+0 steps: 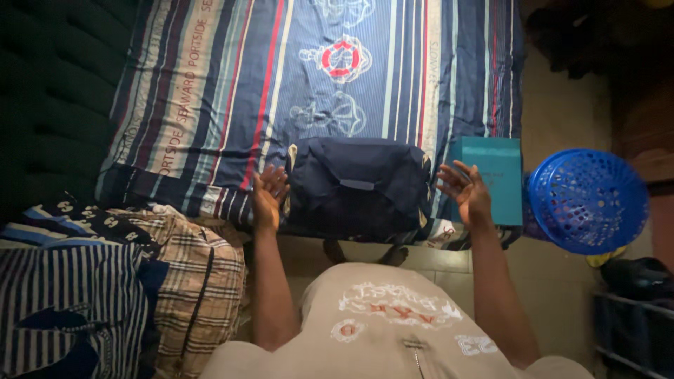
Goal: The person places folded clothes into a duffel bag, removes toiletries and socks from a shoebox to pack them into the bag, and zips the bag closed.
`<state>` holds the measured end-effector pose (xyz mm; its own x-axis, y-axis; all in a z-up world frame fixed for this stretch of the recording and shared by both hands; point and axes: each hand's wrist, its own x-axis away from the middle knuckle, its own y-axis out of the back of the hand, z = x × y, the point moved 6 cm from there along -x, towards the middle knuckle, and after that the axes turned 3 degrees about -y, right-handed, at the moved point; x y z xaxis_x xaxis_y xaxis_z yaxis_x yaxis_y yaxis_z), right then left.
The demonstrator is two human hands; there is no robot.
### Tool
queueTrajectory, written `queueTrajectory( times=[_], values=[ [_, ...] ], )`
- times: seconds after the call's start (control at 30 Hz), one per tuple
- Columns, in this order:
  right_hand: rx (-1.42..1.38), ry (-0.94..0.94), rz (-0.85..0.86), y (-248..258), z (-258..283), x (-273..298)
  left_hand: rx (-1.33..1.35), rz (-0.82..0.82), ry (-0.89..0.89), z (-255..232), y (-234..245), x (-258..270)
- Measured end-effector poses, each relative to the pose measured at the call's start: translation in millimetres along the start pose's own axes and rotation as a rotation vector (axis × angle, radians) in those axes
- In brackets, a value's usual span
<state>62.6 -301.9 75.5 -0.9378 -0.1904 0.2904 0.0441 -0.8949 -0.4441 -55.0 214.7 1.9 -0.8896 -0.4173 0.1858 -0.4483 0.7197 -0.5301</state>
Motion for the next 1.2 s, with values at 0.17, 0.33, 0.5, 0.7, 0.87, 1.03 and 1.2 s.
queueTrajectory(
  times=[0.17,0.33,0.5,0.7,0.87,1.03,1.2],
  values=[
    [-0.044,-0.007,0.007,-4.3,-2.5,6.6,0.006,-0.009,0.0,1.7,-3.3,7.0],
    [-0.056,-0.036,-0.015,-6.8,-5.2,9.7,0.036,-0.023,-0.01,4.0,-13.0,5.3],
    [-0.091,-0.07,-0.023,-9.4,-10.8,8.3,0.065,-0.03,0.021,10.1,-26.1,0.7],
    [-0.092,-0.06,-0.015,-17.5,-9.5,6.9,0.03,0.005,0.013,12.3,-37.5,6.2],
    [-0.063,-0.056,-0.009,-23.8,-5.6,7.4,-0.015,0.02,0.043,16.3,-43.9,13.0],
    [-0.044,-0.057,-0.01,-25.1,-0.8,7.7,-0.026,0.002,0.047,16.4,-48.2,16.6],
    [-0.02,-0.055,-0.003,-24.8,1.5,8.1,-0.024,0.012,0.03,11.6,-53.0,20.2]
  ],
)
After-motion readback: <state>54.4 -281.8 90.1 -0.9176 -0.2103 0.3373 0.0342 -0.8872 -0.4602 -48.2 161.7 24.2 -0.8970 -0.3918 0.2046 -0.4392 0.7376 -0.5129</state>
